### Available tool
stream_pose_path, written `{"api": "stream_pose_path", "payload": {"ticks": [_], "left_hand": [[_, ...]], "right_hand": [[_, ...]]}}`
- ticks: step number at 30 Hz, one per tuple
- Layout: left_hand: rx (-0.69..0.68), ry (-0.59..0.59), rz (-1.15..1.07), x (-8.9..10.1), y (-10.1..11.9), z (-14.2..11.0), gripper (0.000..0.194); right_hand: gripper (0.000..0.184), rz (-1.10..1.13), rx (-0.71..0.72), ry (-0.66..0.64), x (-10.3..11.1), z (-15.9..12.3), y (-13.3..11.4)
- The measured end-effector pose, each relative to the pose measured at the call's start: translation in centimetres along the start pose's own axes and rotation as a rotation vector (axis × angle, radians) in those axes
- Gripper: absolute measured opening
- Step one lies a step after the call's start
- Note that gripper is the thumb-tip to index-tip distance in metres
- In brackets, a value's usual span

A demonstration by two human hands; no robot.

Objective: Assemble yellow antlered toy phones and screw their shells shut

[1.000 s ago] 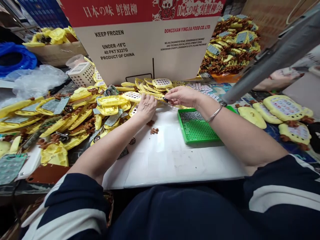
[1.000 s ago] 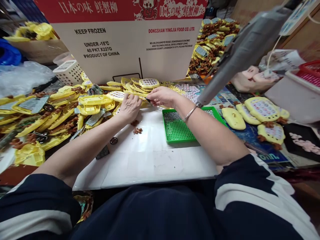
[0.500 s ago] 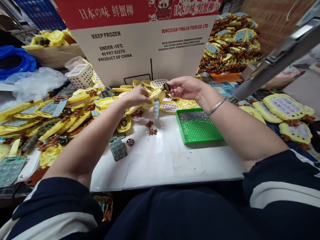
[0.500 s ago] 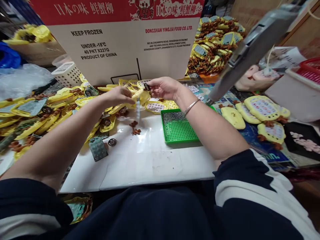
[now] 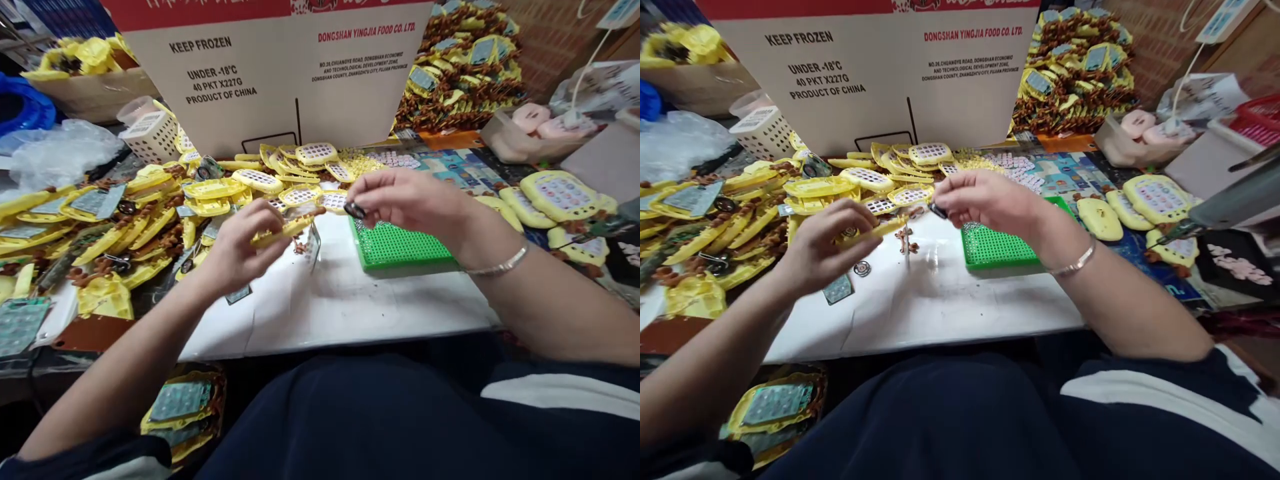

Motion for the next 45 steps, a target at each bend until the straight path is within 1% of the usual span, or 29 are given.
{"api": "stream_pose_path", "payload": {"ticks": [1, 3, 4, 5, 7, 9, 11, 13, 16, 17, 19, 23, 26, 27, 29, 32, 34, 37, 39, 41, 42, 43, 45], "left_hand": [[-0.063, 0.037, 0.030, -0.3, 1.3, -1.4, 0.012], [-0.221, 0.132, 0.127, -1.1, 3.6, -4.2, 0.007], [-0.272, 0.150, 0.159, -1.7, 4.5, -5.4, 0.008], [-0.314, 0.129, 0.174, -2.4, 5.2, -6.4, 0.010], [-0.349, 0.087, 0.173, -3.8, 6.1, -7.9, 0.013], [-0.335, 0.078, 0.170, -4.7, 6.5, -8.7, 0.012], [-0.310, 0.094, 0.192, -5.1, 6.7, -9.1, 0.011], [-0.333, 0.089, 0.226, -5.3, 7.0, -9.3, 0.012], [-0.419, 0.055, 0.276, -5.3, 7.6, -9.4, 0.016], [-0.429, 0.050, 0.297, -5.3, 7.7, -9.3, 0.016], [-0.407, 0.057, 0.349, -5.3, 7.9, -8.9, 0.016], [-0.347, 0.064, 0.432, -5.7, 7.7, -8.5, 0.015], [-0.330, 0.107, 0.366, -5.7, 7.6, -9.2, 0.019], [-0.343, 0.136, 0.325, -5.5, 7.7, -9.6, 0.021], [-0.377, 0.176, 0.272, -5.2, 7.9, -10.4, 0.018], [-0.378, 0.147, 0.317, -5.3, 8.4, -10.7, 0.012], [-0.366, 0.099, 0.390, -5.6, 8.6, -10.5, 0.010], [-0.401, 0.054, 0.479, -6.0, 8.9, -9.8, 0.008], [-0.437, 0.041, 0.503, -6.1, 9.0, -9.5, 0.011], [-0.440, 0.048, 0.486, -6.0, 9.1, -9.3, 0.016], [-0.413, 0.066, 0.458, -5.8, 9.2, -9.1, 0.015], [-0.359, 0.090, 0.410, -5.4, 9.1, -8.9, 0.013], [-0.171, 0.120, 0.236, -4.6, 8.7, -8.4, 0.011]], "right_hand": [[0.002, -0.029, -0.009, -0.064, -0.5, -1.4, 0.6], [0.006, -0.097, -0.039, -0.189, -1.6, -4.1, 2.2], [0.008, -0.139, -0.050, -0.227, -2.0, -5.4, 3.1], [0.009, -0.187, -0.053, -0.243, -2.4, -6.6, 4.1], [0.010, -0.289, -0.030, -0.232, -3.0, -8.4, 6.1], [0.008, -0.396, 0.028, -0.201, -3.6, -9.6, 8.1], [0.008, -0.488, 0.113, -0.166, -4.2, -10.4, 9.6], [0.009, -0.555, 0.202, -0.137, -4.7, -10.9, 10.5], [0.009, -0.607, 0.279, -0.133, -5.0, -11.4, 10.9], [0.010, -0.625, 0.294, -0.135, -5.0, -11.5, 10.9], [0.010, -0.672, 0.316, -0.126, -4.8, -11.6, 10.6], [0.013, -0.804, 0.364, -0.064, -4.4, -11.7, 10.2], [0.016, -0.912, 0.368, -0.044, -4.3, -11.7, 10.5], [0.016, -0.935, 0.359, -0.022, -4.2, -11.7, 10.7], [0.016, -0.965, 0.355, 0.028, -4.0, -11.8, 11.1], [0.017, -0.987, 0.404, 0.058, -3.9, -12.1, 11.4], [0.018, -0.977, 0.427, 0.059, -3.9, -12.1, 11.5], [0.015, -0.910, 0.398, 0.079, -3.6, -12.0, 11.3], [0.013, -0.806, 0.341, 0.102, -3.3, -11.8, 11.0], [0.011, -0.616, 0.228, 0.134, -2.9, -11.6, 10.7], [0.012, -0.484, 0.144, 0.141, -2.7, -11.4, 10.6], [0.014, -0.339, 0.054, 0.143, -2.6, -11.3, 10.7], [0.020, -0.065, -0.103, 0.133, -2.6, -11.1, 10.7]]}}
Point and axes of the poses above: each hand's wrist, its own z-axis towards the middle knuckle, its own x-axis out of the back of the hand, y = z × x, the point moved 4 cm from there along z, towards the middle knuckle, and after that the axes turned 10 degrees about z, right-handed, at the moved point
